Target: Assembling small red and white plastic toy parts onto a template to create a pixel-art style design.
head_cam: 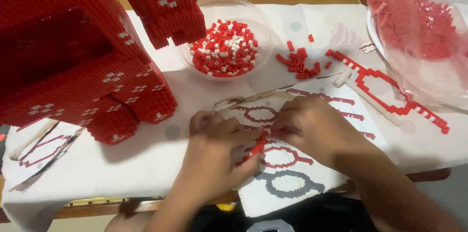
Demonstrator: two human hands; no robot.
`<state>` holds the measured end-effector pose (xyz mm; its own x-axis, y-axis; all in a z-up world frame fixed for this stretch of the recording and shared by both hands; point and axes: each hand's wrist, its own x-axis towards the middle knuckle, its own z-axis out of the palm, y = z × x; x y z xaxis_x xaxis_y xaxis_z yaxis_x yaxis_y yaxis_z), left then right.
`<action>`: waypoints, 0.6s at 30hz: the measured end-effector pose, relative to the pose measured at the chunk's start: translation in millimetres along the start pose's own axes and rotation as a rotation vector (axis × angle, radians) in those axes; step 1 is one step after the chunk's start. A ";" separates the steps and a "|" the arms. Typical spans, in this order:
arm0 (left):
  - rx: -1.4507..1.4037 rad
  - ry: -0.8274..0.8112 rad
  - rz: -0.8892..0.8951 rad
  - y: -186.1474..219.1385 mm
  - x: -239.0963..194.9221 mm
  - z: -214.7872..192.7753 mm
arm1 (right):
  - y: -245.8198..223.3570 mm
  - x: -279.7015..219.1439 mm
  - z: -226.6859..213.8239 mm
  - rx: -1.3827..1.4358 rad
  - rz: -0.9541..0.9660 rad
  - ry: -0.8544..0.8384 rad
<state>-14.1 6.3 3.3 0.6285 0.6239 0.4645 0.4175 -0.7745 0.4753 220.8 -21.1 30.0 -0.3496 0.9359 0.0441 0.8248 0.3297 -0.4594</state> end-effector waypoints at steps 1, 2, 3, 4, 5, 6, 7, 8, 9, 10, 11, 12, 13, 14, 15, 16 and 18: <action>0.001 -0.002 0.001 -0.6 -0.4 -0.3 | -0.6 1.3 0.5 0.002 0.001 0.001; -0.009 -0.007 -0.009 -0.6 -0.9 -0.5 | -1.2 2.0 0.9 -0.028 -0.013 -0.003; -0.020 -0.012 -0.014 -0.2 -0.4 0.1 | -1.2 1.8 0.4 -0.060 -0.025 -0.005; -0.021 -0.013 -0.010 0.1 0.6 -0.9 | -1.5 4.0 -3.7 -0.062 -0.022 -0.001; -0.036 -0.039 -0.049 1.0 1.2 -1.5 | -2.0 4.7 -7.4 0.024 0.027 -0.053; -0.051 -0.066 -0.088 2.2 1.8 -1.9 | -2.3 5.1 -11.1 0.111 0.075 -0.104; -0.048 -0.068 -0.083 3.1 2.4 -1.6 | -4.1 2.8 -20.0 0.112 0.075 -0.099; -0.018 -0.054 -0.074 3.9 3.0 -1.5 | -6.0 0.6 -28.9 0.195 0.269 -0.096; 0.015 -0.039 -0.070 4.4 3.0 -2.2 | -8.2 -0.3 -37.3 0.280 0.458 -0.095; 0.020 -0.040 -0.069 3.5 2.4 -2.4 | -4.9 -6.0 -38.9 0.282 0.454 -0.093; 0.007 -0.060 -0.099 3.0 2.5 -2.1 | -1.1 -12.8 -40.8 0.300 0.513 0.008; -0.005 -0.081 -0.129 2.8 2.6 -1.6 | 2.9 -19.9 -42.6 0.318 0.570 0.110; -0.002 -0.082 -0.125 3.1 3.5 -2.0 | 11.1 -23.6 -34.7 0.319 0.570 0.114; 0.005 -0.113 -0.163 3.5 4.3 -2.3 | 19.4 -27.2 -26.7 0.346 0.506 0.195; 0.010 -0.140 -0.204 4.6 5.6 -1.3 | 28.7 -30.8 -20.1 0.369 0.440 0.271; 0.010 -0.137 -0.203 3.9 6.3 1.5 | 29.6 -32.4 -21.5 0.366 0.438 0.272; 0.051 -0.102 -0.200 2.0 4.1 4.2 | 28.9 -34.2 -21.1 0.453 0.485 0.268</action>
<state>-7.9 6.9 3.1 0.5919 0.7537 0.2856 0.5714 -0.6423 0.5109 266.0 -40.9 33.9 0.1787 0.9815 -0.0689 0.5734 -0.1608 -0.8033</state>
